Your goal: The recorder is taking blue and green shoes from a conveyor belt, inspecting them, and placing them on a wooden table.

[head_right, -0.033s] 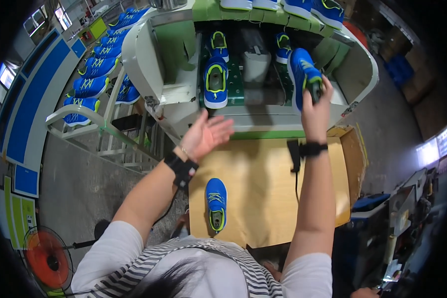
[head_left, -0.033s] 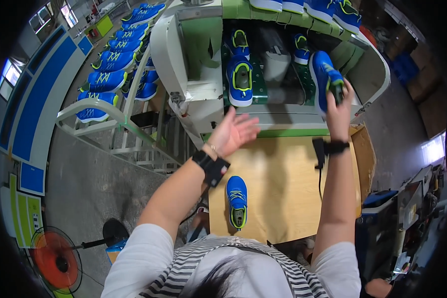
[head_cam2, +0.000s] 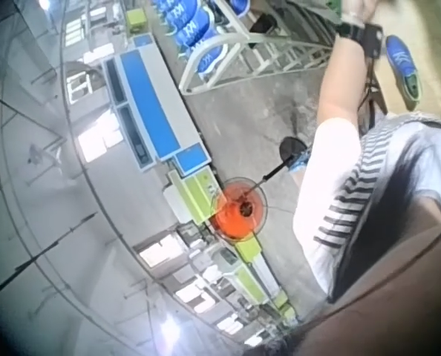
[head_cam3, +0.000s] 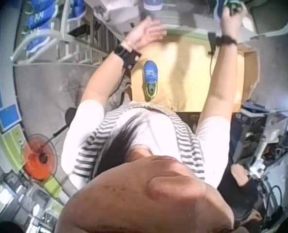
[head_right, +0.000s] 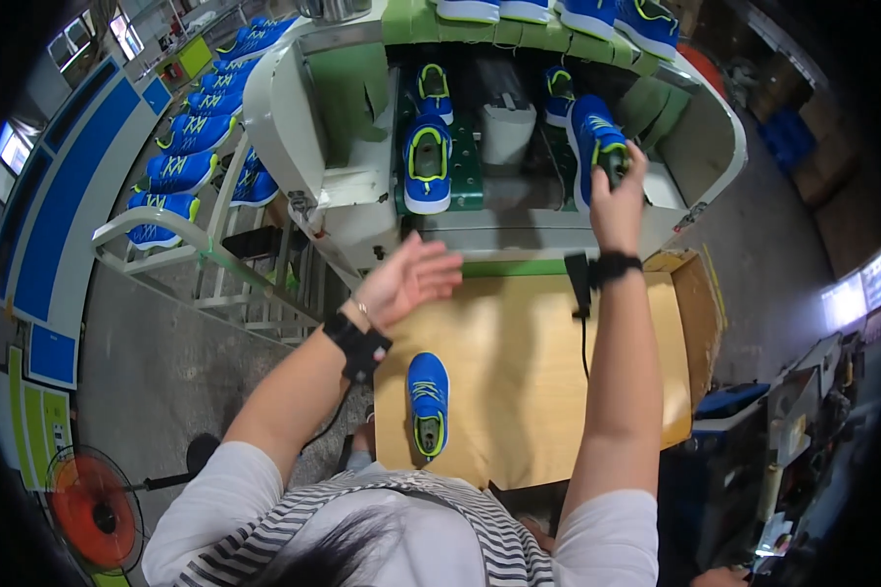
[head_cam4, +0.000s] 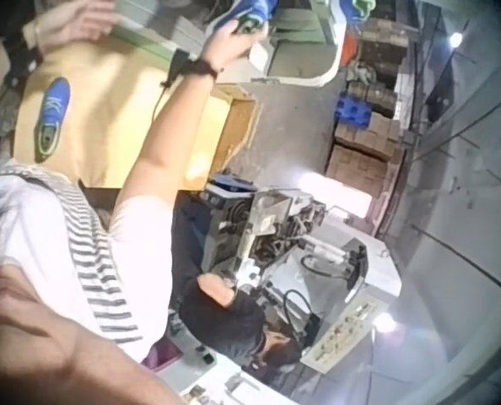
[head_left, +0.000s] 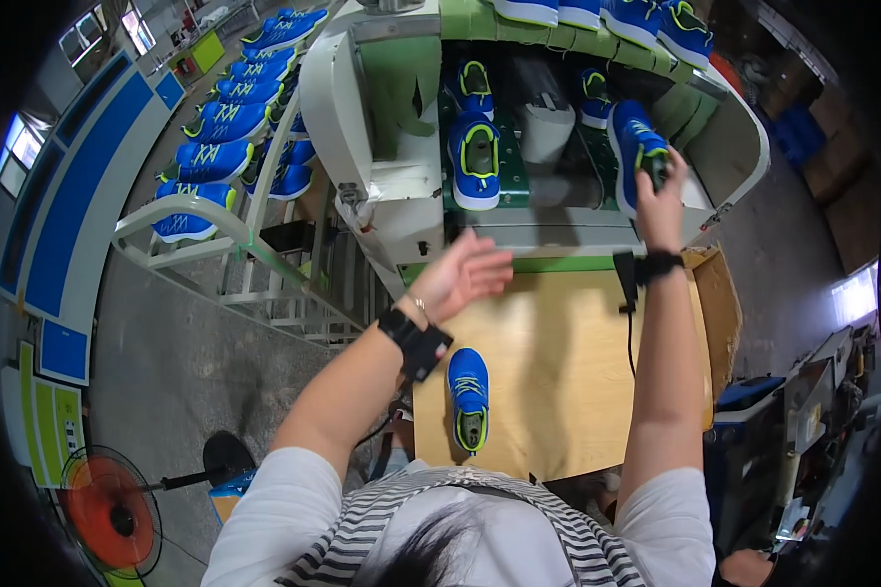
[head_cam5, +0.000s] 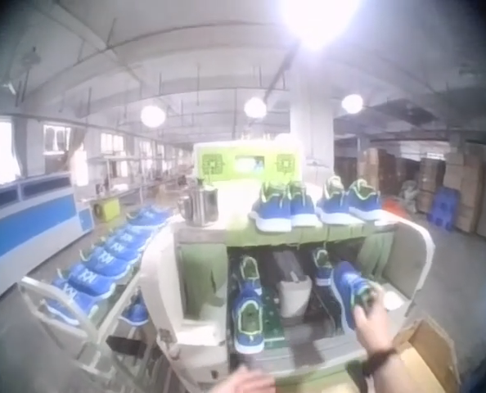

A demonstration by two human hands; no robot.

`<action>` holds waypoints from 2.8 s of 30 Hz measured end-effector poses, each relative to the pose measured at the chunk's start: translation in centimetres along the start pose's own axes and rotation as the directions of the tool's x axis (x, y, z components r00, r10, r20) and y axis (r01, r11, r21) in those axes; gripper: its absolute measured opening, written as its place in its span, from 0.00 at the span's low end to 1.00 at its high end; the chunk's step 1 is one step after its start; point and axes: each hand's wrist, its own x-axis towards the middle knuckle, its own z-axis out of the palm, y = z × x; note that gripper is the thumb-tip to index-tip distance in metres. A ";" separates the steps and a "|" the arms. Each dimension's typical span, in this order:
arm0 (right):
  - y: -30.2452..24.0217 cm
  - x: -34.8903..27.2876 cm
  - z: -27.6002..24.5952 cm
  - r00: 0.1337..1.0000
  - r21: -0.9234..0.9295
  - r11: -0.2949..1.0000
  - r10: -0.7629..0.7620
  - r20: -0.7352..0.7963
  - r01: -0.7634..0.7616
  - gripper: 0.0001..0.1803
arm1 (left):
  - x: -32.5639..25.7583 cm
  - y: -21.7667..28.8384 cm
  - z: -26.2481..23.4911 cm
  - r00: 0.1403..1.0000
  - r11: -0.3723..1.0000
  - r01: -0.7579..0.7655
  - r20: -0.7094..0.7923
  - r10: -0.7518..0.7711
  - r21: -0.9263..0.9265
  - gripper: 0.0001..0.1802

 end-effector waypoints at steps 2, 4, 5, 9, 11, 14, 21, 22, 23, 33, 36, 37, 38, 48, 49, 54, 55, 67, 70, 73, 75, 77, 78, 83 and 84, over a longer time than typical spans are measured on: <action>4.3 0.9 3.3 0.993 -0.225 0.967 0.115 -0.018 -0.116 0.32 | -1.6 -3.1 -2.2 0.997 0.905 0.064 -0.060 -0.043 0.421 0.32; 4.8 -0.2 6.6 0.981 -0.239 0.953 0.171 -0.093 -0.188 0.39 | -3.9 -7.3 -7.4 0.985 0.508 -0.012 -0.078 0.157 0.861 0.35; 4.9 -1.2 7.4 0.989 -0.219 0.967 0.107 -0.103 -0.128 0.44 | -5.6 -9.8 -10.0 0.959 0.206 -0.058 -0.003 0.284 0.977 0.37; 7.0 -13.8 7.8 0.980 -0.242 0.970 0.019 0.196 0.030 0.44 | -13.1 -16.7 -12.5 0.971 -0.301 0.147 -0.195 -0.136 0.942 0.57; 5.1 -25.9 6.4 0.820 -0.310 0.951 0.161 0.550 0.021 0.44 | -17.0 -17.9 -10.9 0.968 -0.390 0.094 -0.176 -0.179 0.916 0.62; 3.9 -39.5 0.5 0.554 -0.514 0.851 0.377 0.742 0.108 0.45 | -17.6 -17.5 -10.5 0.957 -0.460 0.014 -0.145 -0.250 0.888 0.69; -0.6 -42.4 -4.8 0.365 -0.464 0.879 0.397 0.842 0.114 0.59 | -17.4 -18.0 -10.6 0.933 -0.491 0.045 -0.212 -0.290 0.870 0.74; -0.4 -42.9 -4.8 0.367 -0.484 0.866 0.413 0.834 0.124 0.64 | -17.4 -18.0 -10.4 0.935 -0.493 0.044 -0.209 -0.286 0.869 0.75; -0.7 -43.1 -4.7 0.370 -0.479 0.869 0.408 0.835 0.123 0.64 | -17.5 -17.9 -10.4 0.936 -0.498 0.047 -0.212 -0.282 0.866 0.75; -1.8 -43.8 -4.4 0.419 -0.565 0.813 0.468 0.778 0.141 0.64 | -17.7 -18.6 -10.5 0.927 -0.512 0.061 -0.239 -0.290 0.857 0.74; -2.3 -42.8 -4.5 0.443 -0.553 0.825 0.456 0.772 0.113 0.61 | -17.2 -18.3 -10.5 0.952 -0.536 0.047 -0.200 -0.232 0.843 0.74; -2.4 -42.7 -4.6 0.462 -0.548 0.831 0.449 0.765 0.099 0.59 | -17.4 -18.3 -10.4 0.948 -0.533 0.041 -0.202 -0.248 0.845 0.74; -2.4 -42.4 -4.4 0.455 -0.548 0.831 0.453 0.766 0.096 0.59 | -17.4 -18.2 -10.4 0.942 -0.536 0.041 -0.211 -0.260 0.844 0.74; -1.0 -33.3 3.1 0.810 -0.125 0.928 0.367 0.457 -0.350 0.38 | -17.4 -18.0 -10.6 0.937 -0.485 0.055 -0.213 -0.277 0.873 0.73; -0.4 -32.7 4.0 0.841 -0.183 0.955 0.293 0.455 -0.234 0.42 | -17.5 -18.0 -10.5 0.936 -0.471 0.049 -0.205 -0.285 0.881 0.72; 0.1 -30.6 9.2 0.646 -0.293 0.918 0.395 0.653 -0.266 0.54 | -18.0 -18.1 -10.8 0.943 -0.436 0.057 -0.192 -0.271 0.898 0.72; 0.1 -30.6 9.5 0.648 -0.402 0.906 0.384 0.658 -0.129 0.53 | -18.0 -18.2 -10.9 0.945 -0.438 0.042 -0.179 -0.275 0.898 0.73; 14.8 -23.0 -3.8 0.867 -0.737 0.670 0.417 0.274 -0.090 0.34 | -17.2 -17.6 -11.3 0.950 -0.434 0.031 -0.162 -0.268 0.900 0.72; 11.4 -24.2 -0.5 0.829 -0.420 0.816 0.516 0.218 -0.397 0.38 | -17.5 -17.8 -11.5 0.944 -0.448 0.042 -0.182 -0.274 0.893 0.73; 8.5 -28.8 4.1 0.856 -0.345 0.865 0.457 0.240 -0.365 0.51 | -17.2 -18.0 -11.0 0.938 -0.471 0.032 -0.190 -0.291 0.882 0.73; 7.6 -29.0 4.3 0.844 -0.276 0.851 0.503 0.185 -0.447 0.48 | -17.6 -18.1 -10.8 0.937 -0.475 0.047 -0.204 -0.284 0.879 0.73; 7.6 -28.9 2.9 0.844 -0.209 0.882 0.466 0.263 -0.422 0.47 | -17.5 -18.3 -10.5 0.940 -0.496 0.023 -0.188 -0.286 0.868 0.73; 7.5 -29.5 2.4 0.824 -0.191 0.901 0.434 0.364 -0.390 0.47 | -17.4 -18.2 -10.3 0.934 -0.494 0.037 -0.206 -0.291 0.869 0.72; 1.2 -36.7 0.0 0.754 -0.049 0.979 0.184 0.631 -0.198 0.42 | -17.8 -17.7 -10.2 0.929 -0.481 0.070 -0.232 -0.287 0.874 0.73; -0.7 -37.2 -0.1 0.752 -0.046 0.978 0.187 0.632 -0.204 0.41 | -17.9 -17.7 -10.4 0.930 -0.486 0.078 -0.239 -0.279 0.870 0.73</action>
